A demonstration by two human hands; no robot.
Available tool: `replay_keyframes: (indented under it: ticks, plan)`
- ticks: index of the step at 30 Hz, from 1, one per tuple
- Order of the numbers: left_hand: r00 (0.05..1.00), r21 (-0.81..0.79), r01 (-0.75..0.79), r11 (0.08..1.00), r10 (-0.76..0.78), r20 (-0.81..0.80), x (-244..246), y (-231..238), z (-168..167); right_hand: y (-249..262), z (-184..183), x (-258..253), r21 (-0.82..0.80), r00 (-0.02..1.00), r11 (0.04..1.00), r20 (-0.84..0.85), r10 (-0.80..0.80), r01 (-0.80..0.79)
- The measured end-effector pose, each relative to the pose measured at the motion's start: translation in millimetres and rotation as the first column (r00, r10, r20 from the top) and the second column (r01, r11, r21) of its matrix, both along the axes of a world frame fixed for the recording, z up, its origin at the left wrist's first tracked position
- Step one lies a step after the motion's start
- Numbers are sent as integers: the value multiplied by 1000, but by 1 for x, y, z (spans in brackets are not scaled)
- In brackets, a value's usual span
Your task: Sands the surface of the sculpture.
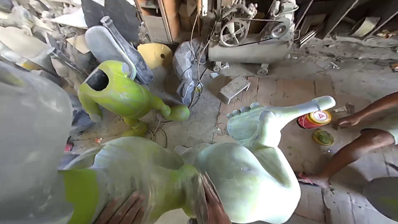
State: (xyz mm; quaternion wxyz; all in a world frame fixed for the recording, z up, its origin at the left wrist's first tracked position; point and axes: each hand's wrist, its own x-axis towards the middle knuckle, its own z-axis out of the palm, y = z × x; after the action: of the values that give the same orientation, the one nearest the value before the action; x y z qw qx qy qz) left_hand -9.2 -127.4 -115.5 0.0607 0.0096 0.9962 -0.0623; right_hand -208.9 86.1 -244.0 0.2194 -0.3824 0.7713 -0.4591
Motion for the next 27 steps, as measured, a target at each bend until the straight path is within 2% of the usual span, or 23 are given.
replay_keyframes:
  ticks: [1, 4, 7, 8, 10, 12, 14, 15, 17, 19, 21, 23, 25, 26, 27]
  plan:
    - [1000, 0, -8, 1000, 8, 0, -3, 0, -1, -19, -6, -12, 26, 1000, 1000, -28, -4, 5]
    - [999, -2, -5, 1000, 5, -50, -12, -7, -4, -55, -3, -38, 161, 994, 986, 104, 32, -49]
    - [998, 10, 10, 1000, -10, -62, -20, -14, -4, -12, 4, -11, 21, 998, 999, 49, -25, 24]
    - [999, 13, 6, 1000, -5, -52, -21, -13, -3, 4, 10, -3, -2, 996, 1000, 87, -17, 17]
    - [999, 7, -4, 1000, 4, -54, -19, -9, -4, 3, 9, -4, -7, 1000, 1000, 27, -1, 1]
    - [994, -2, -4, 1000, 4, -109, -13, -6, -11, -33, 0, -26, 88, 996, 995, -74, 45, -38]
    - [989, 1, 5, 1000, -4, -147, -9, -5, -16, -70, 2, -56, 256, 992, 958, 52, 118, -128]
    - [989, 13, 10, 1000, -8, -151, -7, -4, -16, -73, 4, -62, 281, 985, 947, 123, 125, -155]
    - [992, 51, 26, 998, -19, -124, -4, -2, -11, -40, 5, -45, 189, 990, 975, 107, 95, -114]
    - [995, 65, 8, 998, -1, -99, -4, 1, -6, 0, 12, -22, 29, 995, 998, 87, 46, -48]
    - [994, 41, -18, 999, 22, -107, -2, 6, -7, 11, 12, -13, 10, 995, 999, 89, 39, -40]
    - [985, 15, -35, 999, 37, -170, -3, 6, -14, -20, 4, -28, 117, 997, 990, 2, 77, -77]
    - [967, 2, -23, 1000, 23, -253, -7, -1, -23, -61, 7, -58, 276, 982, 943, 97, 164, -185]
    - [962, 4, -16, 1000, 16, -273, -7, -3, -26, -71, 9, -67, 309, 973, 926, 135, 185, -219]
    - [959, 14, -7, 1000, 11, -282, -7, -3, -27, -65, 9, -63, 302, 976, 929, 102, 192, -214]
